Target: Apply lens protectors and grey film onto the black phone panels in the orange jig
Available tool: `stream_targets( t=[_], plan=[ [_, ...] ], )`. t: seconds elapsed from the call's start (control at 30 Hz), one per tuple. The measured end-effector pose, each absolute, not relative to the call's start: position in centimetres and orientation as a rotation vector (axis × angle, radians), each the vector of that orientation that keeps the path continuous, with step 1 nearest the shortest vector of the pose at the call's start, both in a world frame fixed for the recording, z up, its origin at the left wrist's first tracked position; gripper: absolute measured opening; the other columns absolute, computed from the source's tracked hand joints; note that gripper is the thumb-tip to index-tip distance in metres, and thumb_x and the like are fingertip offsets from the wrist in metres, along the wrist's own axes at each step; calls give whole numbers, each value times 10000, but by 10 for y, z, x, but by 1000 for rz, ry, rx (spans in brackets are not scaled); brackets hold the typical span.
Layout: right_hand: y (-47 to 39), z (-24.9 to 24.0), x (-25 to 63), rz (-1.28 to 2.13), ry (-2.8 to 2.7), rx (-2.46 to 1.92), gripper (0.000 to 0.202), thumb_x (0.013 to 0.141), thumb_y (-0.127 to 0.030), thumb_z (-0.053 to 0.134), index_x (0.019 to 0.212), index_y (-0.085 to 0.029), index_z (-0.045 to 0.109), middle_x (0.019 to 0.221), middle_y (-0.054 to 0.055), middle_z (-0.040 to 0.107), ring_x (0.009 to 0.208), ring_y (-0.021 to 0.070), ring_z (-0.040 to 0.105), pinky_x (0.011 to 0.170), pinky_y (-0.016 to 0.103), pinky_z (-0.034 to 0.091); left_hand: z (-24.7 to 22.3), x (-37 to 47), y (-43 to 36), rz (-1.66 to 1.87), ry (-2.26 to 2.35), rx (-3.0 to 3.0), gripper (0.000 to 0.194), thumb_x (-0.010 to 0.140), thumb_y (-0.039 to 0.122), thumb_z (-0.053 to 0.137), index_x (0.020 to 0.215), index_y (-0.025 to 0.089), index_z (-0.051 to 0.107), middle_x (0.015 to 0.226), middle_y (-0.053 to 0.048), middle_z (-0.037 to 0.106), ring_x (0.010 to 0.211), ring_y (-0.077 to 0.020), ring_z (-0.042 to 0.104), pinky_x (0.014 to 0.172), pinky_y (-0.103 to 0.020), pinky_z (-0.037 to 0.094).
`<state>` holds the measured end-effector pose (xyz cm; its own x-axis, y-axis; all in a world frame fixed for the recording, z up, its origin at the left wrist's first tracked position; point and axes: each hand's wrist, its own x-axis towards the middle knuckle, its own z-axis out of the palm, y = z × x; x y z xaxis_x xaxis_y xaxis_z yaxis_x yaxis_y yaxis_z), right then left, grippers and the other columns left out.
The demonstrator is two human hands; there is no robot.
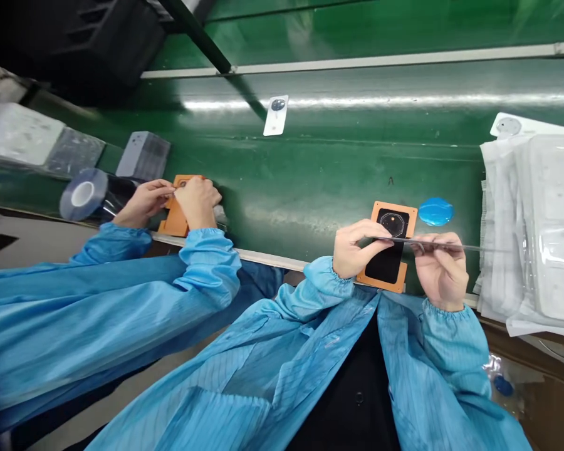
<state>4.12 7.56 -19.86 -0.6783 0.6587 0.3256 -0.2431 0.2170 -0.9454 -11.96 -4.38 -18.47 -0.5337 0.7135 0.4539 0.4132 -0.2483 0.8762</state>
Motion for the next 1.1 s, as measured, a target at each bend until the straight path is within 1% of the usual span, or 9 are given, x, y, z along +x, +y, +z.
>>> stream_targets(
  t=[0.07,0.17,0.33,0.47,0.6,0.77,0.9,0.97,1.1],
  plan=[
    [77,-199,38,1460,-1809,-307,357,1017,-238,424,1304,-356,602,1116,82,726,986,284,728,837,531,615,-185,-128,-46,1779,1757,1514,267,991,414,694,906,182,794,909,-78,803,894,-181,752,880,-367,623],
    [71,-195,31,1407,-1758,-338,141,896,-253,702,1021,-295,652,884,30,699,846,256,722,813,487,625,-189,-135,-50,1720,1659,1561,316,970,473,708,874,187,800,877,-83,796,860,-187,744,850,-370,622],
    [60,-182,17,1432,-1685,-464,223,818,-300,828,792,-251,612,726,-3,690,694,224,696,715,442,625,-182,-130,-51,1746,1462,1337,441,879,540,795,700,145,715,773,-71,738,742,-163,702,749,-316,586],
    [91,-160,-20,1410,-1566,-615,229,809,-354,850,855,-218,671,858,38,747,842,238,736,817,424,635,-159,-154,-10,1736,1455,1135,438,835,560,828,828,132,739,788,-40,721,723,-141,661,700,-268,543],
    [134,-145,-59,1524,-1550,-606,410,825,-457,797,1117,-220,635,1140,88,757,1057,228,737,885,377,632,-136,-210,86,1820,1509,998,423,861,521,814,977,129,703,912,-58,743,792,-151,677,730,-256,548],
    [100,-150,-15,1641,-1890,-510,316,940,-428,694,1149,-209,603,1100,108,761,978,194,755,829,330,636,-157,-263,132,1652,2060,730,471,1049,428,563,1395,114,504,1350,-197,671,1199,-216,675,1003,-342,549],
    [68,-124,102,1669,-2472,-289,196,1005,-358,656,1160,-243,691,1086,72,772,987,196,757,863,310,634,-207,-264,85,1274,2319,1119,373,920,252,686,1265,127,620,1358,-179,676,1305,-251,614,1197,-398,436],
    [77,-95,159,1591,-2749,-159,347,982,-307,696,1329,-299,675,1209,71,763,1106,222,745,952,333,625,-225,-263,65,1237,2258,1226,285,906,255,664,1170,148,668,1310,-150,705,1310,-265,612,1228,-427,407],
    [153,-48,226,1009,-2759,-531,312,979,-291,689,1285,-324,738,1143,86,802,998,242,784,850,297,637,-244,-275,60,1123,2301,1500,227,934,360,577,1023,192,701,1272,-118,732,1330,-292,608,1230,-470,415]
  ],
)
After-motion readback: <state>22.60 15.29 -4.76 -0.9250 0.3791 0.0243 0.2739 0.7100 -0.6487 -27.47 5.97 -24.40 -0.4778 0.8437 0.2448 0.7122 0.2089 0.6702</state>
